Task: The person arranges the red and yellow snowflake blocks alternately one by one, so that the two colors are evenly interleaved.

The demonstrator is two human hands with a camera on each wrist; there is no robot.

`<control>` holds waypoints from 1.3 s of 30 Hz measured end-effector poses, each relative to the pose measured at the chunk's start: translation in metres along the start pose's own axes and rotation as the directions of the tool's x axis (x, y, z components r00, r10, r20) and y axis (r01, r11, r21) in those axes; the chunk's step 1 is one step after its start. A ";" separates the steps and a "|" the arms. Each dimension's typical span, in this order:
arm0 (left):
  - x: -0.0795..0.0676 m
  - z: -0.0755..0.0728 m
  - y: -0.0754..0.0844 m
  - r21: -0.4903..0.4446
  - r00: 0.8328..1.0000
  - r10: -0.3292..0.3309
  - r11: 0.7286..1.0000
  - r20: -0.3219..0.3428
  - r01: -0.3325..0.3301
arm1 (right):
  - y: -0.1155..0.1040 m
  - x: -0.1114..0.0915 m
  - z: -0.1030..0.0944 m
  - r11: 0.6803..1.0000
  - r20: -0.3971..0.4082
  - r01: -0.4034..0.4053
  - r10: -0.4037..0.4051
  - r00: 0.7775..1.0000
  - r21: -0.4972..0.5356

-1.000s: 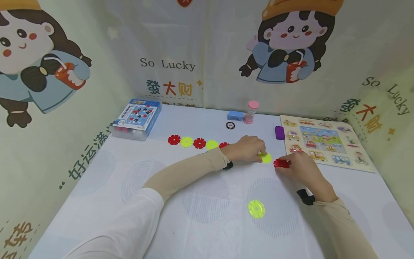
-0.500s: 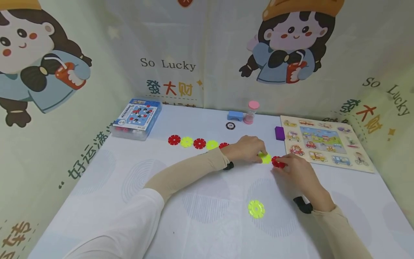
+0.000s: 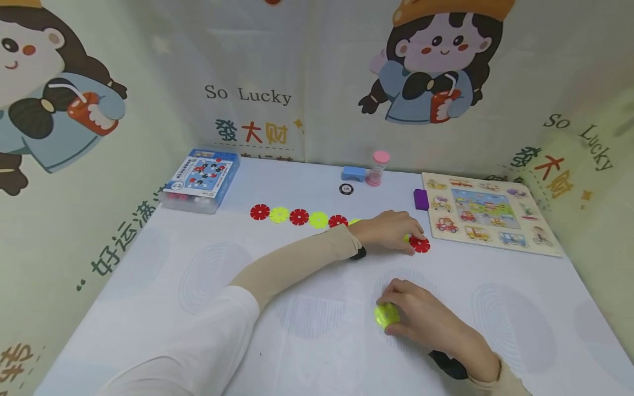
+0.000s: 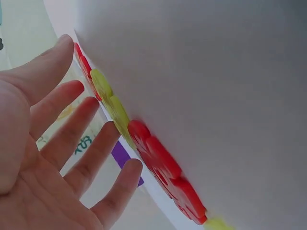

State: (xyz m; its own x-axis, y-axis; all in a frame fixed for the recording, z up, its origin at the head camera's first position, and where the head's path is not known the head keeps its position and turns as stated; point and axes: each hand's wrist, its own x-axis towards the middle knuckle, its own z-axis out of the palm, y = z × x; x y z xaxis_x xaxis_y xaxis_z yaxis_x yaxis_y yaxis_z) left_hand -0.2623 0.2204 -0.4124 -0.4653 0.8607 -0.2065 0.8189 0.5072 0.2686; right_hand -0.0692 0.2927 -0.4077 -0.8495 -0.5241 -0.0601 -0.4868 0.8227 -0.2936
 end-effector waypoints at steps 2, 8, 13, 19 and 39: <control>0.003 0.001 0.000 0.015 1.000 -0.010 1.000 0.003 0.010 | 0.001 0.001 0.000 1.000 0.015 -0.013 0.013 1.000 -0.002; 0.005 0.001 0.004 0.046 0.999 -0.030 0.998 -0.012 0.031 | 0.004 0.006 -0.003 0.998 0.037 -0.040 0.039 0.999 0.049; 0.002 -0.001 0.008 0.045 0.998 -0.050 0.998 -0.024 0.051 | 0.009 0.008 -0.003 0.994 0.040 -0.048 0.044 0.998 0.097; 0.002 0.001 0.007 0.054 0.999 -0.046 0.997 -0.020 0.047 | 0.009 0.006 0.000 0.993 0.034 -0.043 0.039 0.999 0.108; 0.003 0.001 0.006 0.035 0.999 -0.039 0.999 -0.017 0.040 | 0.011 0.001 -0.001 0.987 0.080 -0.098 0.089 0.993 0.125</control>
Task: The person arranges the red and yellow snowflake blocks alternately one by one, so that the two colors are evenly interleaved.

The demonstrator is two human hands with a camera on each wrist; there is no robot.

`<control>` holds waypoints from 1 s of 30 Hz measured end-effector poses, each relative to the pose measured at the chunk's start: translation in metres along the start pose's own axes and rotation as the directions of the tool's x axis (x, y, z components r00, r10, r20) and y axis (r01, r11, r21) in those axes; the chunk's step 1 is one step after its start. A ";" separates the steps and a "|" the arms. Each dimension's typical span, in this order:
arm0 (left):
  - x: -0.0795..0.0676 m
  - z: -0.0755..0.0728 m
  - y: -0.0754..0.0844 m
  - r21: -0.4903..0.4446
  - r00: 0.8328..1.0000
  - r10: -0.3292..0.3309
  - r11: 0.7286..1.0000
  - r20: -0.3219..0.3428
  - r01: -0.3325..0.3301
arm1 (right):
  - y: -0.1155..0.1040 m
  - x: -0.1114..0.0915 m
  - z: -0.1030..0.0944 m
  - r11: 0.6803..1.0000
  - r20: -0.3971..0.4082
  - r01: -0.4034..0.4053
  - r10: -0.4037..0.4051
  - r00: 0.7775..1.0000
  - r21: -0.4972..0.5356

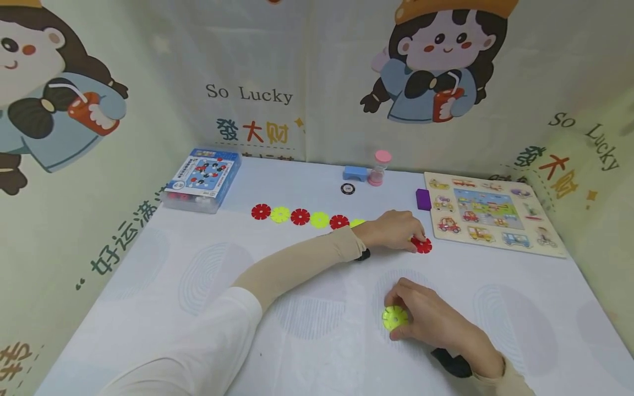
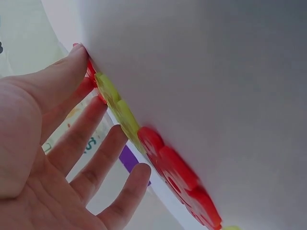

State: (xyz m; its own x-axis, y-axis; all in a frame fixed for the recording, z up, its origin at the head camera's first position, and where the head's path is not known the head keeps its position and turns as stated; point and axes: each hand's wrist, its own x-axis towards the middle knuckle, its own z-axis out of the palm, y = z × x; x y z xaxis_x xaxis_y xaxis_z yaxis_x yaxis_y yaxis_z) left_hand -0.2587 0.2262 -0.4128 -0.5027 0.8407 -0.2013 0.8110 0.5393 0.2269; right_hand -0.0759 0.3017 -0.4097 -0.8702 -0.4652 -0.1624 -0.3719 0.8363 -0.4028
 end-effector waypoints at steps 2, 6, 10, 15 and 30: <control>0.000 0.000 0.000 0.002 1.000 -0.003 1.000 0.002 0.003 | -0.003 -0.002 0.000 0.999 -0.008 0.015 -0.015 1.000 -0.039; 0.000 -0.001 0.001 0.005 1.000 -0.019 1.000 0.002 0.019 | -0.008 -0.005 0.000 0.994 -0.044 0.057 -0.061 0.997 -0.090; 0.000 -0.002 -0.001 0.000 1.000 -0.031 1.000 0.001 0.031 | -0.002 -0.005 -0.007 0.996 -0.098 0.063 -0.068 0.993 -0.055; 0.000 -0.002 -0.003 0.015 1.000 -0.011 1.000 -0.009 0.011 | 0.048 -0.002 -0.038 0.996 -0.275 -0.007 -0.017 0.961 -0.085; -0.003 -0.003 -0.001 -0.003 1.000 -0.015 1.000 0.003 0.015 | 0.127 0.022 -0.061 0.977 -0.311 -0.171 0.124 0.942 -0.128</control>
State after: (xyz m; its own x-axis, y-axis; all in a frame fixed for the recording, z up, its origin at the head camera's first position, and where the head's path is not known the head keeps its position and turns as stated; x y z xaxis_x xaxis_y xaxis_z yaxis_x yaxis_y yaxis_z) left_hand -0.2591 0.2236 -0.4093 -0.5143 0.8322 -0.2072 0.8024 0.5523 0.2263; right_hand -0.1617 0.4151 -0.4097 -0.9666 -0.2444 0.0767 -0.2559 0.9338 -0.2501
